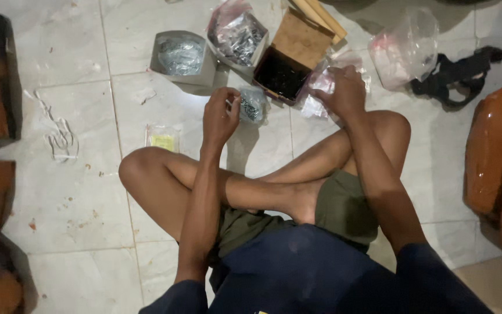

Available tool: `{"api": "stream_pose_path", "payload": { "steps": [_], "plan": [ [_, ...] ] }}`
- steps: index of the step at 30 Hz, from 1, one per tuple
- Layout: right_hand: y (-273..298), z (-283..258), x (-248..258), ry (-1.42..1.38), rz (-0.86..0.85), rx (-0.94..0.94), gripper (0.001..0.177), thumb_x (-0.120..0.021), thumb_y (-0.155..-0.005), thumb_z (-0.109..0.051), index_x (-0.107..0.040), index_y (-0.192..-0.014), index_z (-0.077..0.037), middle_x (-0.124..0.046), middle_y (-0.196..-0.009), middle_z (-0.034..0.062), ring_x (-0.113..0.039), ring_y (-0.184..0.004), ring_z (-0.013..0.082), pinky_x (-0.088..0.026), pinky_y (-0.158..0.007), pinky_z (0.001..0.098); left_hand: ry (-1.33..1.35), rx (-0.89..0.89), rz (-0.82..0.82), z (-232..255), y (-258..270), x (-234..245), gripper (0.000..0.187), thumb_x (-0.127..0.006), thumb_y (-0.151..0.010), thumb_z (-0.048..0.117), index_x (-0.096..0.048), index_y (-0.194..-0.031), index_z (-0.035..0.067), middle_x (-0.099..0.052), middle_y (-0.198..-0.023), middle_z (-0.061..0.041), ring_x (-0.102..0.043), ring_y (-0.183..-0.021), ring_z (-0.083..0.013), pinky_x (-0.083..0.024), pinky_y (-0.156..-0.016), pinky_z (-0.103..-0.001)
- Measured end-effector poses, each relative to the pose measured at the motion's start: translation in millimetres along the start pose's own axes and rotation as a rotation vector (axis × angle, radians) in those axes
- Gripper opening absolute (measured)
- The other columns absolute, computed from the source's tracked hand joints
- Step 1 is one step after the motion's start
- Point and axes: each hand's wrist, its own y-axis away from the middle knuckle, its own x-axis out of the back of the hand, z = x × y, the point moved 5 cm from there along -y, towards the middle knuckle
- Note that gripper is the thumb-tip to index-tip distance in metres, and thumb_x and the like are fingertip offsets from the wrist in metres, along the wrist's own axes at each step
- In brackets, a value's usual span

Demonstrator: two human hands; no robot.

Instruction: The person sits cross-legged on the floor and repeatedly picks small metal fasteners from a cardboard box, placing them into a small clear plastic bag. The person handles the fasteners one at a time and occasionally adjusts the bag or box.

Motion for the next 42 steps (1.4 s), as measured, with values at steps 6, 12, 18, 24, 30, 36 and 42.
{"api": "stream_pose_path", "payload": {
  "steps": [6, 12, 18, 24, 30, 36, 42],
  "plan": [
    [-25.8, 38.0, -12.5, -0.01, 0.025, 0.044, 0.019, -0.088, -0.106, -0.038, -0.088, -0.119, -0.023, -0.076, -0.099, 0.0139, -0.077, -0.097, 0.0479, -0.061, -0.088, 0.0578, 0.031, 0.005, 0.063, 5.3, 8.7, 15.8, 0.008, -0.078, -0.107, 0.008, -0.075, -0.114, 0.008, -0.069, -0.09, -0.015, -0.077, -0.076, -0.0379, -0.063, -0.075, -0.046],
    [-0.2, 46.7, 10.6, -0.188, 0.208, 0.147, 0.018, -0.082, -0.117, -0.032, -0.09, -0.132, -0.031, -0.077, -0.103, 0.0099, -0.079, -0.089, 0.0371, -0.063, -0.086, 0.051, 0.048, -0.096, 0.169, 7.7, 6.9, 15.8, 0.01, -0.08, -0.106, 0.009, -0.076, -0.114, 0.014, -0.069, -0.089, -0.009, -0.077, -0.077, -0.0352, -0.063, -0.079, -0.045],
    [36.4, -12.0, 68.3, -0.43, 0.506, 0.271, 0.009, -0.087, -0.113, -0.01, -0.091, -0.121, -0.009, -0.072, -0.107, 0.0158, -0.072, -0.089, 0.0353, -0.059, -0.079, 0.0416, 0.1, -0.193, 0.193, 27.2, 5.9, 11.0, 0.013, -0.081, -0.104, 0.011, -0.077, -0.112, 0.02, -0.071, -0.088, -0.003, -0.076, -0.079, -0.0293, -0.058, -0.085, -0.042],
    [58.8, -40.4, 51.2, -0.716, 0.385, 0.102, 0.018, -0.068, -0.126, -0.014, -0.07, -0.11, -0.004, -0.073, -0.092, 0.0151, -0.072, -0.08, 0.0307, -0.058, -0.077, 0.0438, 0.315, -0.211, 0.02, 45.7, 18.9, -26.1, 0.01, -0.078, -0.109, 0.018, -0.079, -0.119, 0.015, -0.074, -0.092, -0.007, -0.074, -0.08, -0.0307, -0.059, -0.084, -0.04],
    [81.1, -66.3, -55.7, -1.215, 0.084, -0.11, 0.016, -0.077, -0.116, -0.019, -0.074, -0.123, -0.005, -0.066, -0.068, 0.0085, -0.058, -0.05, 0.0104, -0.048, -0.05, 0.0241, 0.489, -0.039, -0.342, 62.8, 37.2, -71.2, 0.113, -0.104, -0.087, 0.033, -0.037, -0.176, 0.014, -0.064, -0.143, -0.032, -0.075, -0.118, -0.0579, -0.059, -0.108, -0.067],
    [83.3, -83.8, -58.6, -1.249, 0.158, -0.101, 0.034, -0.068, -0.116, -0.012, -0.067, -0.15, -0.005, -0.075, -0.088, 0.0093, -0.063, -0.058, 0.0084, -0.054, -0.053, 0.0207, 0.723, 0.357, -0.29, -20.3, 51.2, -125.4, 0.044, -0.091, -0.097, 0.009, -0.075, -0.138, 0.009, -0.082, -0.105, -0.017, -0.081, -0.099, -0.028, -0.066, -0.089, -0.041],
    [85.7, -85.8, -50.8, -1.125, 0.012, 0.021, 0.056, -0.079, -0.11, -0.016, -0.062, -0.164, -0.01, -0.083, -0.105, 0.0129, -0.071, -0.077, 0.0088, -0.062, -0.073, 0.0229, 0.558, 0.276, -0.155, -6.6, 44.7, -82.0, 0.017, -0.075, -0.111, 0.017, -0.086, -0.1, 0.009, -0.074, -0.067, -0.007, -0.072, -0.06, -0.0193, -0.058, -0.067, -0.035]
  ]
}}
